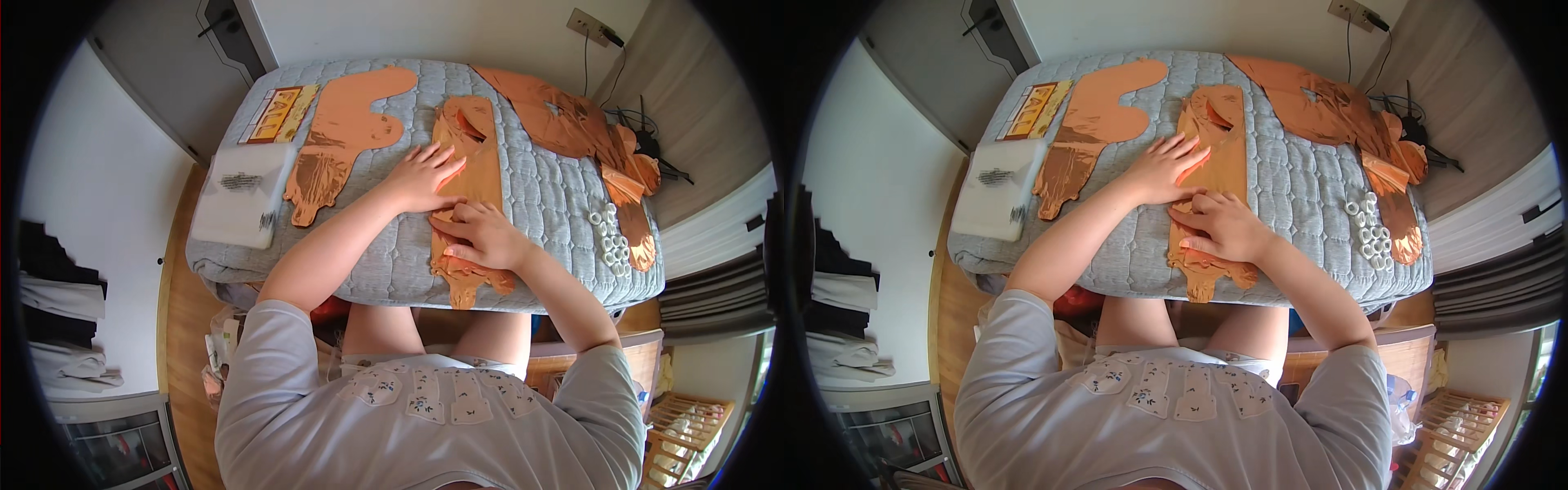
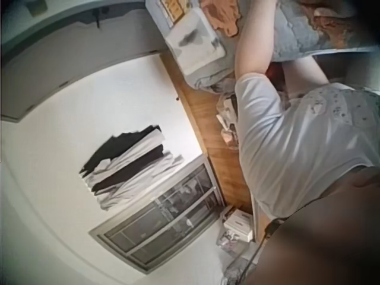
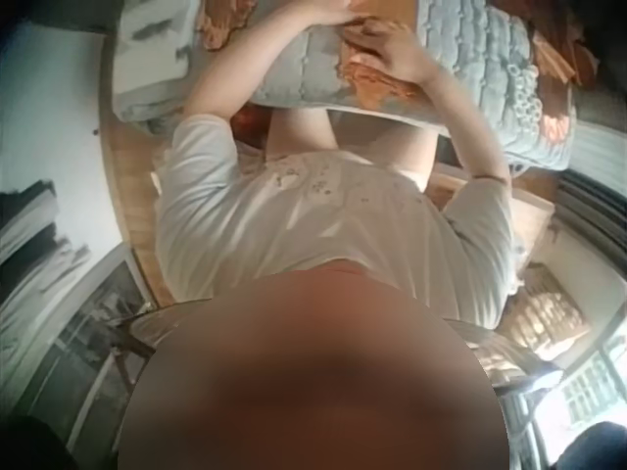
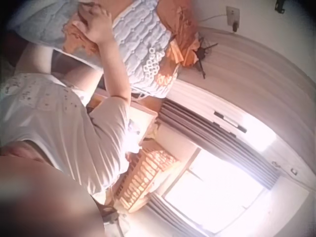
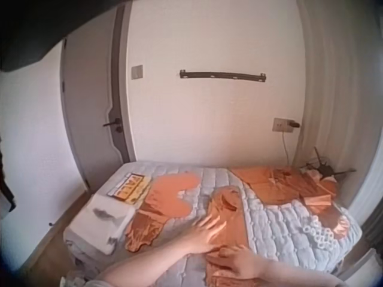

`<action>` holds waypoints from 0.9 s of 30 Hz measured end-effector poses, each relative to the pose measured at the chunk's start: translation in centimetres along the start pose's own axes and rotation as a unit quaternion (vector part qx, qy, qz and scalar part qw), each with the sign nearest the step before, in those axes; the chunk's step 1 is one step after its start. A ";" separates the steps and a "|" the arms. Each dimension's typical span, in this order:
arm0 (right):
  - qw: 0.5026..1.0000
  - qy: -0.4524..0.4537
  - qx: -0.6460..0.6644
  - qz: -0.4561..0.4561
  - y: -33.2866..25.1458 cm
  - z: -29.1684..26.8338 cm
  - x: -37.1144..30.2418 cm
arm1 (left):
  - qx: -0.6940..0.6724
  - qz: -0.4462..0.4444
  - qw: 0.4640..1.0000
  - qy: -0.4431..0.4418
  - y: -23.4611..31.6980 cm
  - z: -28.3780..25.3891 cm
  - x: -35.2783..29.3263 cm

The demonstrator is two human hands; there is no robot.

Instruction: The person folds a foil balloon into a small square by hand and slides it into a plastic packaging sleeve with a cardboard insert.

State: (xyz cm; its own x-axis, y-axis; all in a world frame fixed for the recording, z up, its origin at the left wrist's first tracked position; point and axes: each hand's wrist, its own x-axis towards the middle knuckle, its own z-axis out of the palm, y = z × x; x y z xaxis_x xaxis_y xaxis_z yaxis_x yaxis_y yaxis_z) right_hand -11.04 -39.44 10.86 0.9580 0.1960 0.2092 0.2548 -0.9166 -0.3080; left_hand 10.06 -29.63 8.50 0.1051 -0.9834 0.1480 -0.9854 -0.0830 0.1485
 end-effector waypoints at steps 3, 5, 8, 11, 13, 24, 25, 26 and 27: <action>0.997 -0.061 0.023 0.040 -0.4 -0.5 0.1 | -0.066 0.005 0.997 0.036 -1.4 -0.1 0.5; 0.998 -0.046 0.025 0.031 -0.3 -0.5 -0.1 | -0.128 0.021 0.990 0.064 -2.3 -0.6 1.2; 0.999 -0.019 0.026 0.017 0.0 -0.1 -0.3 | -0.220 -0.006 0.968 0.118 -3.5 -0.8 1.7; 1.000 -0.006 0.021 0.016 0.2 0.1 -0.4 | -0.173 -0.008 0.977 0.123 -4.1 -1.1 2.0; 1.000 -0.004 0.020 0.020 0.4 0.1 -0.4 | -0.161 -0.004 0.983 0.092 -4.5 -1.6 2.4; 0.999 -0.012 0.035 0.024 0.4 0.2 -0.3 | 0.012 0.107 0.993 0.045 -6.1 -3.1 3.4; 0.999 -0.009 0.035 0.025 0.5 0.3 -0.4 | 0.021 0.112 0.993 0.033 -6.1 -3.3 3.5; 0.999 -0.001 0.035 0.019 0.6 0.5 -0.5 | 0.030 0.117 0.992 0.022 -6.1 -3.4 3.6; 0.999 0.007 0.035 0.014 0.7 0.6 -0.6 | 0.031 0.120 0.992 0.022 -6.1 -3.4 3.6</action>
State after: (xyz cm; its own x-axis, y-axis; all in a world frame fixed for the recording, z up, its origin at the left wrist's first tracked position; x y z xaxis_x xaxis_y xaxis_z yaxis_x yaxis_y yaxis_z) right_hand -11.32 -39.96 9.97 0.9628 0.1657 0.2135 0.2377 -0.8951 -0.3772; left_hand 16.89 -32.15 11.45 -0.1291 -0.9683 0.2139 -0.9890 0.1414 0.0428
